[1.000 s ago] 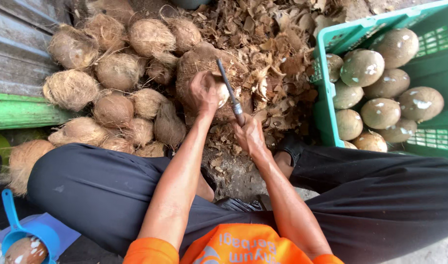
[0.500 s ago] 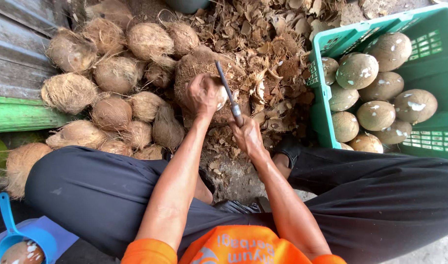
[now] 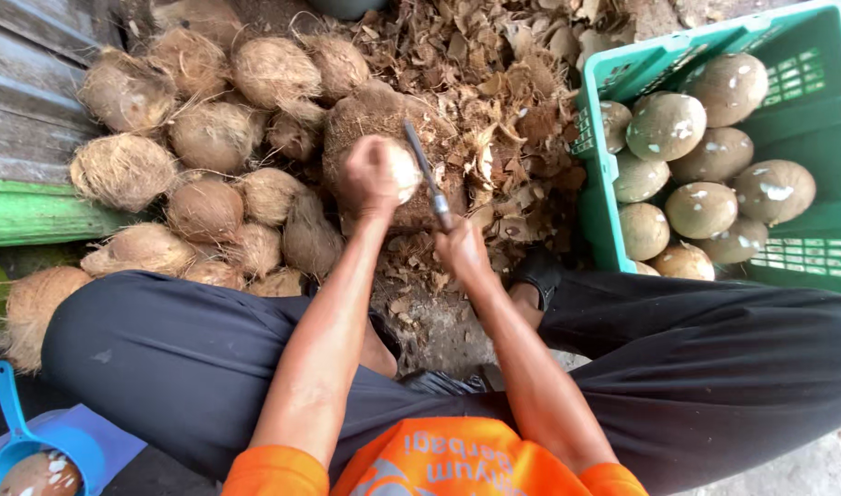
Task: The person sits on the ground and husks coconuts, chopping off the fibrous outer husk with a machete while rotating each coconut. Husked coconuts are placed into a green plastic crate beside them.
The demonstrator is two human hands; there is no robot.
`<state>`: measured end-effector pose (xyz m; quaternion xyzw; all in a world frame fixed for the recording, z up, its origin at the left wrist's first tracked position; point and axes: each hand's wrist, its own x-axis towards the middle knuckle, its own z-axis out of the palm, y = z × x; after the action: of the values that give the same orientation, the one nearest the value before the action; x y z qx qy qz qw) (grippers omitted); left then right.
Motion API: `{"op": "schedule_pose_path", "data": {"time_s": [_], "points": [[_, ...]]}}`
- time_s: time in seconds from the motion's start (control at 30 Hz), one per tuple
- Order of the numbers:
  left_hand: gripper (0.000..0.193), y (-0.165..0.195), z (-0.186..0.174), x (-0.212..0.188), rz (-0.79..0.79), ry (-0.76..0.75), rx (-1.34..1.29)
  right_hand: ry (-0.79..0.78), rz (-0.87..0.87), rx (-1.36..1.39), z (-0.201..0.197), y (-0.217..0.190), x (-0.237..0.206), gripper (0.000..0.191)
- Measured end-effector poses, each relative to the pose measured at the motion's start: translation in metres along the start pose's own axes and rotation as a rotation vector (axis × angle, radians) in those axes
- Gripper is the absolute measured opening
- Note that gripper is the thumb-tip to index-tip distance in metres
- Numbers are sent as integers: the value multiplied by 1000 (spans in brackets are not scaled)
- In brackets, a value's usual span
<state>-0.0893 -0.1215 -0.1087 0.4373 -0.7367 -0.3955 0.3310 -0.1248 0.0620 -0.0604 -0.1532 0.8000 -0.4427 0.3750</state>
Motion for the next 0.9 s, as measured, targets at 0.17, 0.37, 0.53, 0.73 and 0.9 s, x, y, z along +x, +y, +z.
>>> {"op": "schedule_pose_path", "data": {"time_s": [0.17, 0.37, 0.53, 0.73, 0.9], "points": [[41, -2, -1, 1, 20, 4, -269, -53, 51, 288, 1, 9, 6, 17], [37, -11, 5, -4, -192, -14, 215, 69, 31, 13, 6, -3, 3, 30], [35, -12, 7, -7, -90, 33, -129, -45, 201, 64, -2, -6, 6, 30], [29, 1, -1, -1, -166, 10, 110, 41, -17, -93, 1, -9, -8, 41], [29, 10, 7, 1, -41, 44, 177, -30, 141, -185, 5, -9, 1, 21]]}}
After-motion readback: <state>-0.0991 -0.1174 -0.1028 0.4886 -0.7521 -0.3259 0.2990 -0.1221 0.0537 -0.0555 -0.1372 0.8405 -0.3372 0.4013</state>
